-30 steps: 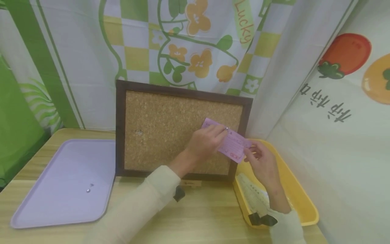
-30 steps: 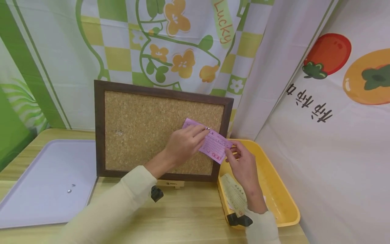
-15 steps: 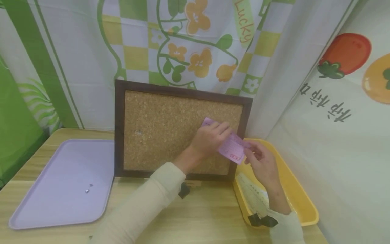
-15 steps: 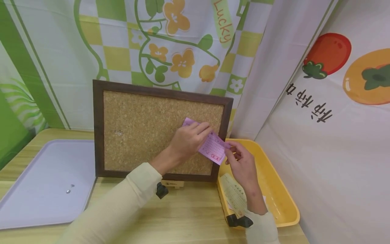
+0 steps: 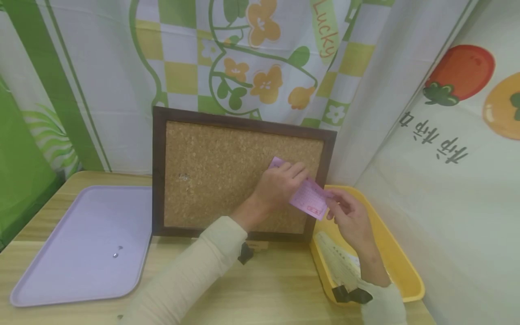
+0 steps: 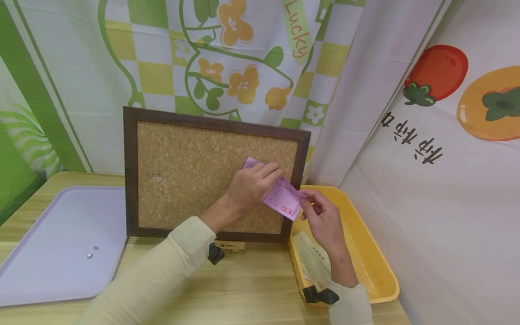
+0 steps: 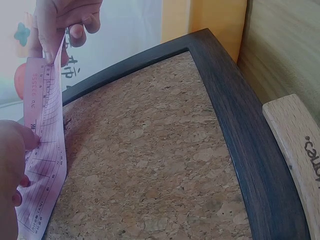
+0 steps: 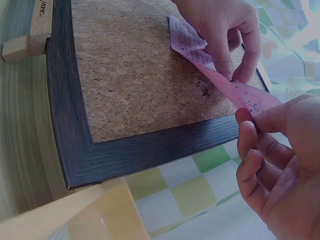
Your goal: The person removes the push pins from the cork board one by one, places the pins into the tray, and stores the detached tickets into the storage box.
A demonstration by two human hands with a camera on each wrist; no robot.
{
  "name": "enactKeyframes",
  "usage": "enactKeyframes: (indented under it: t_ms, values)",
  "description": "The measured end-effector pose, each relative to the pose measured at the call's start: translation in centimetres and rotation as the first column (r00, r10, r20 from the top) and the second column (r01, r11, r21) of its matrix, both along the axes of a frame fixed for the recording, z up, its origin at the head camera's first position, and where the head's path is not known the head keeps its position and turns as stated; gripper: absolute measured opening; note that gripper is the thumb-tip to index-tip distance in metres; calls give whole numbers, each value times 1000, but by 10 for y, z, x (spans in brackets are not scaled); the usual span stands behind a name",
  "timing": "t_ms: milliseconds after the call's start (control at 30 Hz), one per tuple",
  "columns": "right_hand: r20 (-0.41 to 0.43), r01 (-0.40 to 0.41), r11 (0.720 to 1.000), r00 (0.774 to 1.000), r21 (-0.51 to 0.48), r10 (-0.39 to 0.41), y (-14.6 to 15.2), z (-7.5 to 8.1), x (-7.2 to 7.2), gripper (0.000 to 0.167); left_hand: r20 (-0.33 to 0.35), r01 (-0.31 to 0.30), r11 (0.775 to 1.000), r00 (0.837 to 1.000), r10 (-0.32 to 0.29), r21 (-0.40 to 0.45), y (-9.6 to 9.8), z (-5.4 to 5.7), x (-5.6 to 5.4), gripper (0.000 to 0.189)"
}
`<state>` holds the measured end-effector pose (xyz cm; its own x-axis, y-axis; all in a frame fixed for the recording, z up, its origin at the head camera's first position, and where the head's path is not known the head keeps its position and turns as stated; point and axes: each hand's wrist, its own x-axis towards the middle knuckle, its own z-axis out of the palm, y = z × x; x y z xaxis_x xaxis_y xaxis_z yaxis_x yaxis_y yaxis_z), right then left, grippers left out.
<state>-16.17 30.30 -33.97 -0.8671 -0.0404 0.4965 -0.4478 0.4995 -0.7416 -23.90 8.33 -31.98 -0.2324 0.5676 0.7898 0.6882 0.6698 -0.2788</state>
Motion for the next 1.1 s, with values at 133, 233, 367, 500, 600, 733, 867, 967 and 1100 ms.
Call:
enactKeyframes:
  t_ms: [133, 233, 367, 500, 600, 733, 867, 967, 1100]
  values:
    - [-4, 2, 1000, 1000, -9, -2, 0, 1, 0, 22, -1, 8, 1000, 1000, -8, 9, 1, 0, -1, 21]
    - [1, 3, 1000, 1000, -19, -3, 0, 0, -1, 21, 2, 17, 1000, 1000, -17, 17, 1, 0, -1, 21]
    - [2, 5, 1000, 1000, -22, -5, 0, -1, -1, 20, 11, 27, 999, 1000, -27, 23, 1, 0, -2, 21]
    - [2, 8, 1000, 1000, -20, -8, 0, -1, 0, 20, 22, 34, 999, 999, -35, 25, 0, 0, -2, 21]
    - [-3, 6, 1000, 1000, -15, -6, 1, -1, 1, 20, 36, 48, 998, 998, -49, 30, -1, 0, -2, 22]
    - [-16, -5, 1000, 1000, -13, 5, 2, -1, 2, 20, 43, 58, 998, 997, -60, 31, -1, -1, -3, 20]
    - [-16, -7, 1000, 1000, -5, 7, 3, -1, 2, 21, 40, 62, 998, 997, -63, 28, -2, -1, -3, 21]
    - [-10, -5, 1000, 1000, 9, 5, 3, -1, 2, 21, 60, 81, 996, 995, -83, 28, -3, -1, -3, 24]
    - [5, 0, 1000, 1000, 11, 0, 3, 0, 3, 21, 84, 101, 994, 991, -103, 28, -6, 0, -2, 28]
